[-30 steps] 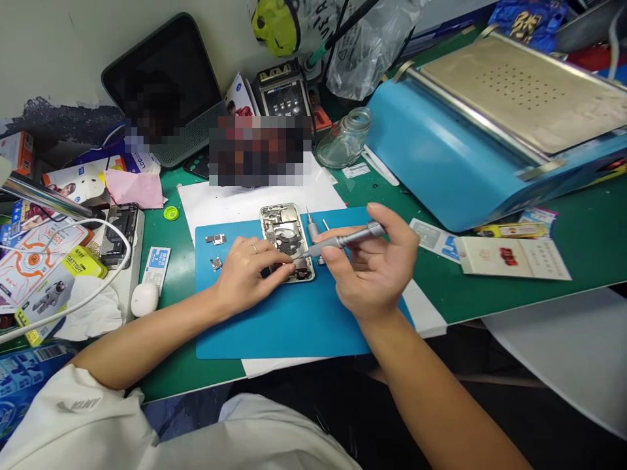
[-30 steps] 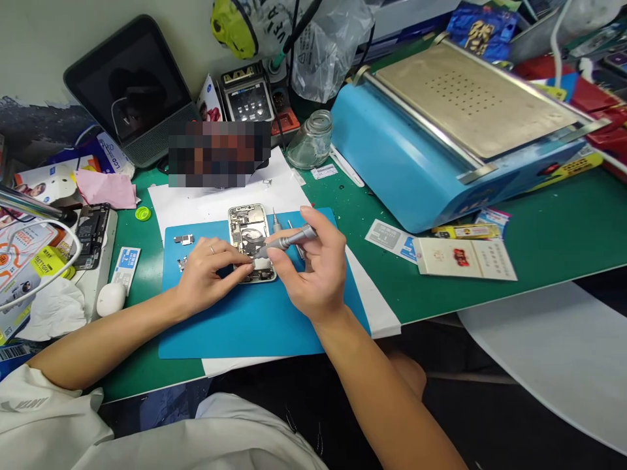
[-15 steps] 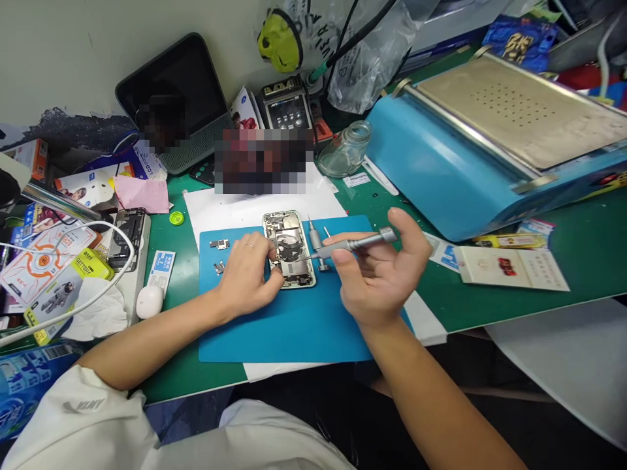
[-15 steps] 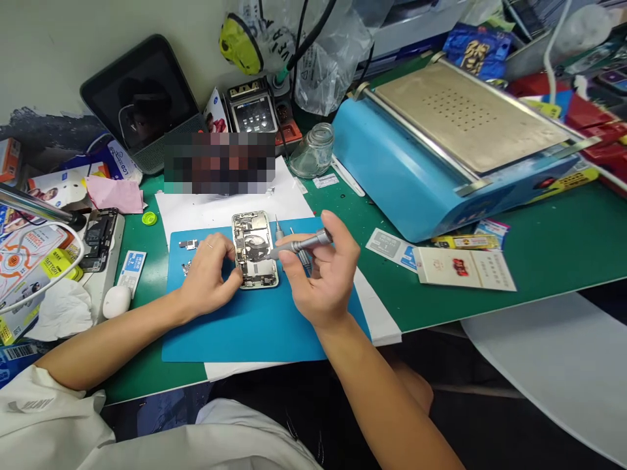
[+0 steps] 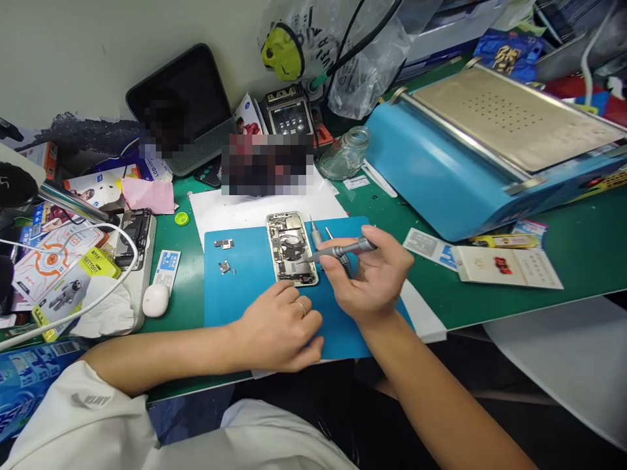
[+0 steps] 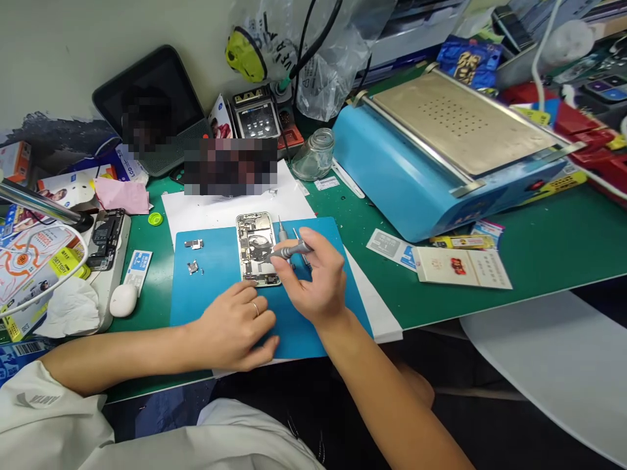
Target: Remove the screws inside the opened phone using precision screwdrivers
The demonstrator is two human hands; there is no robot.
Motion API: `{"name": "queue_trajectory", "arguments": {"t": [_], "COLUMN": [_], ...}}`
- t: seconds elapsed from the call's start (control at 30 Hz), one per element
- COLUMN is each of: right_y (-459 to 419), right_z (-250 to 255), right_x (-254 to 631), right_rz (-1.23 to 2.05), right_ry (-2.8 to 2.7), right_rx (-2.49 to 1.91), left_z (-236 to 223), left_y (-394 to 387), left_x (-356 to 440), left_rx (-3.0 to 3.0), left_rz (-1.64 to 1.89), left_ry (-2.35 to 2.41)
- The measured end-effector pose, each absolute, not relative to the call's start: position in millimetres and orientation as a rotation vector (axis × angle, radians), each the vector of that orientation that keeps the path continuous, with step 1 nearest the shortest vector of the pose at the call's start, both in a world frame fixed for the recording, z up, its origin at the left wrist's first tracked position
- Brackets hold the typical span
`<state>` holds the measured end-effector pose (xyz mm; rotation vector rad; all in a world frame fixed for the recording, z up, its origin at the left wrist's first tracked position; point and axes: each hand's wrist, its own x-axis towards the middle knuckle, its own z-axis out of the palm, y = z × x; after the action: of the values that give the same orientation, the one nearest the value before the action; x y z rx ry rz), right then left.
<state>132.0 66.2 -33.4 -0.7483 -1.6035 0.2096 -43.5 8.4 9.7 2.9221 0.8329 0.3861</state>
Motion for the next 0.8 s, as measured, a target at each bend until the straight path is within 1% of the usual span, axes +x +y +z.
{"name": "queue_trajectory", "arguments": {"t": [0.2,0.8], "right_y": [64,59], "right_z": [-32,-31], "right_x": [131,130], "right_rz": [0.179,0.298], "right_ry": [-1.659,-1.639], "right_rx": [-0.708,-0.754], "left_z": [5,-9], "left_y": [-8,-7], "left_x": [-41,-42], "left_rx": [2.902,2.907], "left_rz": [0.257,0.244], "left_ry": [0.873,0.775]}}
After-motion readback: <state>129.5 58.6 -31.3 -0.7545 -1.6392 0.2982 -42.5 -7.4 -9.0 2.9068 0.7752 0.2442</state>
